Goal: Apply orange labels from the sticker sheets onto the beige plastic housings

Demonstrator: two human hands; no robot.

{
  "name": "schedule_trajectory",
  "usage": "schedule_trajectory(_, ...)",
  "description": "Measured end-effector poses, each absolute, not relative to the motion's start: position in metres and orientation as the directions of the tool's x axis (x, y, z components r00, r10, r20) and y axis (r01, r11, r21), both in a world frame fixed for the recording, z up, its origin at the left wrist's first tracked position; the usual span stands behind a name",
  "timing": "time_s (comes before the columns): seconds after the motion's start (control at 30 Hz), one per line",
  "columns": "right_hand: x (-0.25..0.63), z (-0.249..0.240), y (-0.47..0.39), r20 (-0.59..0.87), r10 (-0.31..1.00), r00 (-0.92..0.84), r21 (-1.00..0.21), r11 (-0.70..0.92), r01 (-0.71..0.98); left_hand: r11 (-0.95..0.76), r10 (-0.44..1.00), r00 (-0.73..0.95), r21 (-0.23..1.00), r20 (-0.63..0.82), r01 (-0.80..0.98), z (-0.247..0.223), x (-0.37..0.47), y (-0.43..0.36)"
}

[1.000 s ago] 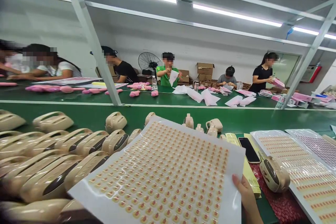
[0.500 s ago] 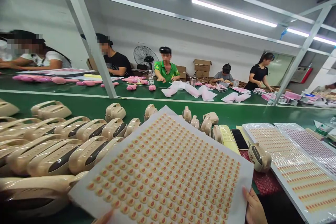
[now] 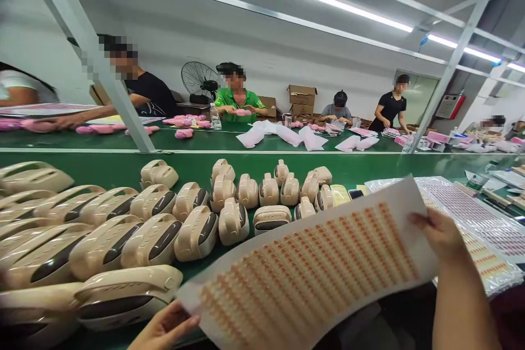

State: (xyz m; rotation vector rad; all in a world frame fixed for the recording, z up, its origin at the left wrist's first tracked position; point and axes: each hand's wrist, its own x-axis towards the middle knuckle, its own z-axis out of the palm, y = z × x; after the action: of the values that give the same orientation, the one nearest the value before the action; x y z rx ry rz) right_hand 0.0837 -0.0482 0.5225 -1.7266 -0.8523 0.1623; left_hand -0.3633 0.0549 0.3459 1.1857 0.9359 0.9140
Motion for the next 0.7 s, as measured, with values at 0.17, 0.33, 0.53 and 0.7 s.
schedule_trajectory(0.17, 0.039, 0.618, -0.012, 0.693, 0.57, 0.443, -0.559, 0.037, 0.828, -0.018, 0.69, 0.706, 0.971, -0.159, 0.237, 0.39, -0.363, 0.068)
schedule_trajectory(0.33, -0.039, 0.635, 0.027, 0.514, 0.852, -0.103, -0.513, 0.402, 0.758, -0.002, 0.819, 0.57, 0.993, 0.071, -0.121, 0.423, -0.336, 0.039)
schedule_trajectory(0.53, -0.1, 0.597, 0.086, 0.278, 0.861, -0.427, -0.585, 0.504, 0.635, 0.071, 0.981, 0.191, 0.972, -0.027, -0.224, 0.437, -0.296, 0.02)
schedule_trajectory(0.7, -0.086, 0.529, 0.129, 0.157, 0.987, -0.021, -0.325, 0.072, 0.943, 0.452, 0.891, 0.264, 0.79, -0.371, -0.415, 0.422, -0.322, 0.03)
